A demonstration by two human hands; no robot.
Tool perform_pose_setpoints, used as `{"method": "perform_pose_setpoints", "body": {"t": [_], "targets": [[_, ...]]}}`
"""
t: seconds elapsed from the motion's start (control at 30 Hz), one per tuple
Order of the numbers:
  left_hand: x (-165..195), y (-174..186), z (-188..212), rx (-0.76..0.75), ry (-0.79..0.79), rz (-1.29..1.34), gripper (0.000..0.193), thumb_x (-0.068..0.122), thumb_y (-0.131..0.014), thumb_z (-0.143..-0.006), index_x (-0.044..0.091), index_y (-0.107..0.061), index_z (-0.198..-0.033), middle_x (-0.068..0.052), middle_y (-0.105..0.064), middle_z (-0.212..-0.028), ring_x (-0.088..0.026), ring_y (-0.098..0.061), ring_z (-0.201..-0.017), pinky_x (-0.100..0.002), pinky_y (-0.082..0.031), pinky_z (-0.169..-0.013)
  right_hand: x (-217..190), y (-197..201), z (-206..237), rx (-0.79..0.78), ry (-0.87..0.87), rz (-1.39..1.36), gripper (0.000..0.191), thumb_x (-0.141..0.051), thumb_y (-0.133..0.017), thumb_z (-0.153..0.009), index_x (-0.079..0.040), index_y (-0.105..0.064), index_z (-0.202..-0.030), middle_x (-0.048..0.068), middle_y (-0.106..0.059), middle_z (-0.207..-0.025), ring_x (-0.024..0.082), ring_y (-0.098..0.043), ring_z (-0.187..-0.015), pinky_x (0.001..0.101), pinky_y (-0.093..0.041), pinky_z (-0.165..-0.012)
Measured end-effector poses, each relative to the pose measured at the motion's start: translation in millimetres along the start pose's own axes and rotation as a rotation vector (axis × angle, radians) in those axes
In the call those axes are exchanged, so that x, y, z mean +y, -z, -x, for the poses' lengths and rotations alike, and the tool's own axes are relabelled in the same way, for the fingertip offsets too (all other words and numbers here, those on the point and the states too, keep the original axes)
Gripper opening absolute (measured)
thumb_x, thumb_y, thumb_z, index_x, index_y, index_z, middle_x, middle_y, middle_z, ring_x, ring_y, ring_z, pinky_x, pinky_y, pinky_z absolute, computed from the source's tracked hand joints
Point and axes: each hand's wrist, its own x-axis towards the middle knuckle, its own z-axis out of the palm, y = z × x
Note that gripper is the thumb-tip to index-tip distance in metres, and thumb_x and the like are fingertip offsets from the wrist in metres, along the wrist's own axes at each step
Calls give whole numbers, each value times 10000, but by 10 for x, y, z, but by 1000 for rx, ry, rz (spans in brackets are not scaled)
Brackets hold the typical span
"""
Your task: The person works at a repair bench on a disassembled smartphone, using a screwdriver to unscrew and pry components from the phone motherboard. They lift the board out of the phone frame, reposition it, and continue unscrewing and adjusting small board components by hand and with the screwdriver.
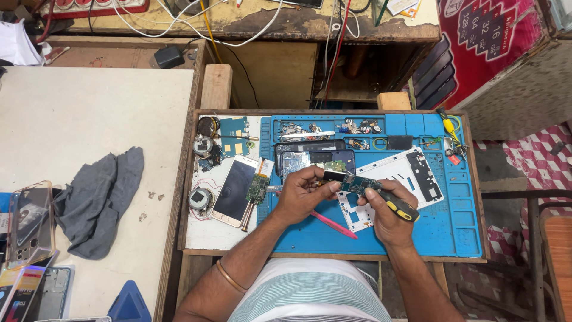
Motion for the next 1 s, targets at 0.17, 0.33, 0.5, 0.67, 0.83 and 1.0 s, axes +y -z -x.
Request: {"method": "perform_pose_setpoints", "body": {"t": [0.17,0.33,0.5,0.67,0.83,1.0], "targets": [[40,-20,9,-14,3,-18,170,150,-735,-988,2,-679,-1050,-99,-741,-958,-115,-739,-865,-267,-662,-766,-9,10,-8,9,-13,-10,180,-9,-707,-954,74,-649,-1102,161,-729,-941,185,-721,-799,282,-591,-729],[68,-26,6,-33,39,-62,205,179,-717,-993,1,-706,-1093,-87,-752,-926,-111,-736,-827,-262,-645,-733,14,36,-17,-14,-26,-60,186,-5,-711,-955,81,-647,-1107,176,-725,-952,194,-722,-806,295,-598,-735],[46,-26,18,-57,15,-100,216,196,-698,-1004,0,-712,-1093,-88,-749,-894,-115,-737,-801,-267,-643,-709,39,71,-34,-40,-61,-157,201,-14,-711,-953,76,-644,-1120,191,-724,-959,209,-722,-807,309,-607,-741],[3,-1,1,-21,-45,-59,211,221,-663,-1042,14,-674,-1082,-90,-740,-918,-119,-739,-824,-270,-641,-724,72,43,-26,19,-13,-82,204,-23,-712,-969,56,-630,-1138,178,-711,-924,211,-720,-801,315,-606,-728],[-10,30,-39,166,-21,38,209,226,-642,-1041,23,-649,-1091,-95,-727,-933,-122,-715,-808,-263,-615,-702,0,25,42,98,174,168,217,-38,-673,-1014,47,-640,-1212,138,-706,-1029,182,-713,-865,292,-603,-791],[-4,3,-31,187,-44,5,196,214,-638,-1052,20,-644,-1080,-96,-726,-931,-124,-715,-809,-260,-609,-700,-84,-45,100,-32,323,388,267,-21,-691,-967,30,-617,-1218,155,-740,-1040,172,-744,-867,272,-620,-772]]}}
